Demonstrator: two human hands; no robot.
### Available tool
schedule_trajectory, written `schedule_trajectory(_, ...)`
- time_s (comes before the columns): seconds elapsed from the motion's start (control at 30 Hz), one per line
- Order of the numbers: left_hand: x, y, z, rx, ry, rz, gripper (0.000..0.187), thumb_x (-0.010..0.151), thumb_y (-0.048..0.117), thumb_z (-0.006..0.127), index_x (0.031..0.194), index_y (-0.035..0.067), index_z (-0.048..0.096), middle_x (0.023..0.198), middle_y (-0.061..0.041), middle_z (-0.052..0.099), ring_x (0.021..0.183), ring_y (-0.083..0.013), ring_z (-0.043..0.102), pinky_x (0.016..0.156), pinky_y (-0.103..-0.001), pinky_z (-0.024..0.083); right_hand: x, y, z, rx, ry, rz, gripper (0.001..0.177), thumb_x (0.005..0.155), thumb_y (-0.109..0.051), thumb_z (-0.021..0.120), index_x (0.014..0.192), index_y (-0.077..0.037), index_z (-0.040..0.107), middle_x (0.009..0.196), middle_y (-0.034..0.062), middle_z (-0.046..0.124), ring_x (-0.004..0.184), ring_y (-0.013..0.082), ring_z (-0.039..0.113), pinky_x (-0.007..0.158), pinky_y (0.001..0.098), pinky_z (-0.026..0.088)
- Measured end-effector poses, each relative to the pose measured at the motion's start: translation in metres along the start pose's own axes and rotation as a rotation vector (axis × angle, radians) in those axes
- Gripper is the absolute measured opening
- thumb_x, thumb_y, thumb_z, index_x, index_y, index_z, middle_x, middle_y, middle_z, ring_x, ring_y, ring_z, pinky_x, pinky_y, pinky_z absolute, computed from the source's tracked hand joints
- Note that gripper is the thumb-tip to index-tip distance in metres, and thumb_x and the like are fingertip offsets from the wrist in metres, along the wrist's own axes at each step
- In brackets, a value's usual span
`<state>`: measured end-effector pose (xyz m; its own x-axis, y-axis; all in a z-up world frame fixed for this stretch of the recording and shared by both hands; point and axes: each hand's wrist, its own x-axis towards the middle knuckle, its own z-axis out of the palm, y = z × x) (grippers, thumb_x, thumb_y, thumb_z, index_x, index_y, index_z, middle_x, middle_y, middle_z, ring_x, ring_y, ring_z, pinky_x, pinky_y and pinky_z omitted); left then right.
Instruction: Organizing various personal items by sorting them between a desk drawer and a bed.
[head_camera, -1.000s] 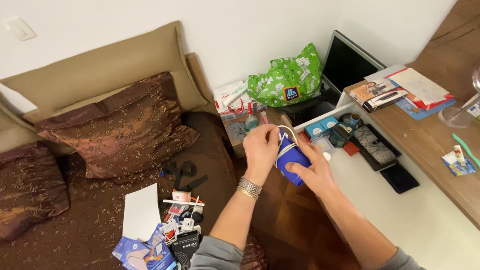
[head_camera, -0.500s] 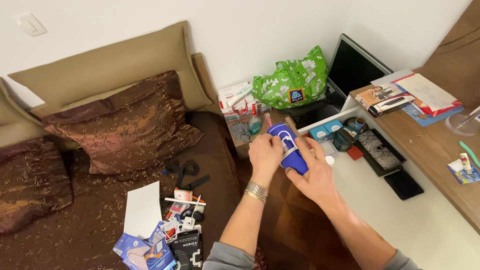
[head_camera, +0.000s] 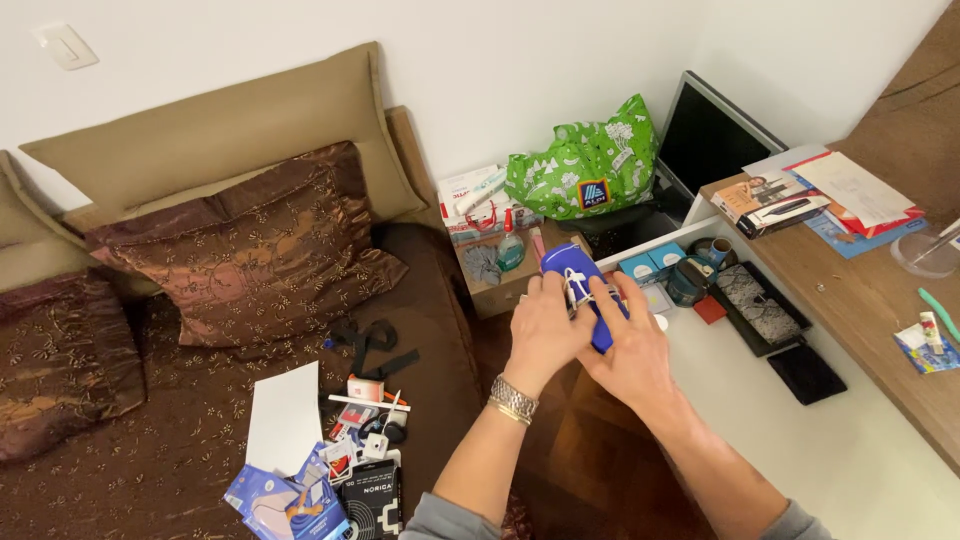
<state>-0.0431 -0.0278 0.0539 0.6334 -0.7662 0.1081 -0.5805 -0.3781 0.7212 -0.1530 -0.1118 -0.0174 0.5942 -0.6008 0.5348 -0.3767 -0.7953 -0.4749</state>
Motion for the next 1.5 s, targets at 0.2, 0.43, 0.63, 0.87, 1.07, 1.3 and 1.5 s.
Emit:
schedule_trajectory(0.2, 0.005, -0.016, 0.007, -0.103, -0.106, -0.037, 0.04, 0.093, 0.036, 0.057, 0.109, -0.001, 0.058, 0.109, -0.025, 0.061, 0.114, -0.0515, 0.061, 0.098, -0.057, 0.049, -0.004, 0.007, 0.001, -0.138, 0.035, -0.064, 0.091, 0.061, -0.034, 0.08, 0.148, -0.026, 0.055, 0.15, 0.0115, 0.045, 0.107, 0.0489, 0.066, 0.085, 0.0578, 0.059)
schedule_trajectory(0.43, -0.007, -0.039, 0.03, 0.139, 0.1, 0.056, 0.025, 0.099, 0.017, 0.052, 0.084, 0.001, 0.065, 0.068, -0.022, 0.069, 0.076, -0.0449, 0.073, 0.07, -0.05, 0.059, -0.006, 0.017, 0.002, -0.149, 0.03, 0.0, 0.086, 0.069, -0.04, 0.073, 0.151, -0.026, 0.054, 0.149, 0.0164, 0.048, 0.105, 0.0497, 0.066, 0.083, 0.059, 0.059)
schedule_trajectory(0.63, -0.007, -0.022, 0.021, -0.109, 0.125, -0.039, 0.031, 0.093, 0.038, 0.061, 0.086, 0.011, 0.073, 0.072, -0.014, 0.073, 0.083, -0.0411, 0.073, 0.071, -0.05, 0.059, -0.005, 0.016, 0.004, -0.181, 0.105, -0.059, 0.085, 0.068, -0.043, 0.075, 0.149, -0.03, 0.056, 0.146, 0.0118, 0.053, 0.103, 0.0431, 0.068, 0.085, 0.0521, 0.059)
schedule_trajectory(0.87, 0.006, -0.029, 0.018, -0.207, 0.328, 0.068, 0.031, 0.087, 0.026, 0.077, 0.113, 0.01, 0.071, 0.092, -0.016, 0.072, 0.095, -0.038, 0.071, 0.086, -0.048, 0.055, -0.007, 0.007, 0.001, -0.134, 0.085, -0.075, 0.083, 0.069, -0.04, 0.073, 0.149, -0.028, 0.057, 0.146, 0.0129, 0.054, 0.101, 0.0437, 0.068, 0.087, 0.052, 0.058)
schedule_trajectory(1.07, 0.02, -0.038, 0.027, -0.214, 0.375, 0.079, 0.012, 0.091, 0.023, 0.072, 0.099, 0.016, 0.078, 0.085, -0.009, 0.074, 0.087, -0.0321, 0.073, 0.079, -0.043, 0.058, -0.006, 0.006, -0.001, -0.134, 0.075, -0.074, 0.081, 0.069, -0.039, 0.073, 0.148, -0.027, 0.057, 0.147, 0.0115, 0.054, 0.102, 0.0428, 0.068, 0.086, 0.0519, 0.059)
schedule_trajectory(1.3, 0.036, -0.05, 0.026, -0.269, 0.133, -0.184, 0.013, 0.083, 0.036, 0.073, 0.091, 0.029, 0.081, 0.083, 0.001, 0.078, 0.089, -0.0259, 0.075, 0.079, -0.039, 0.06, -0.009, 0.0, -0.004, -0.111, 0.013, -0.052, 0.081, 0.069, -0.036, 0.072, 0.148, -0.024, 0.057, 0.145, 0.0121, 0.054, 0.101, 0.0443, 0.068, 0.084, 0.0542, 0.059)
schedule_trajectory(1.5, 0.046, -0.066, 0.021, -0.4, 0.278, -0.139, 0.011, 0.081, 0.026, 0.077, 0.086, 0.016, 0.08, 0.08, -0.008, 0.073, 0.082, -0.0296, 0.073, 0.076, -0.041, 0.058, -0.006, -0.007, -0.003, -0.014, -0.036, -0.002, 0.083, 0.068, -0.036, 0.074, 0.149, -0.027, 0.056, 0.145, 0.0093, 0.055, 0.111, 0.0446, 0.066, 0.09, 0.0558, 0.056)
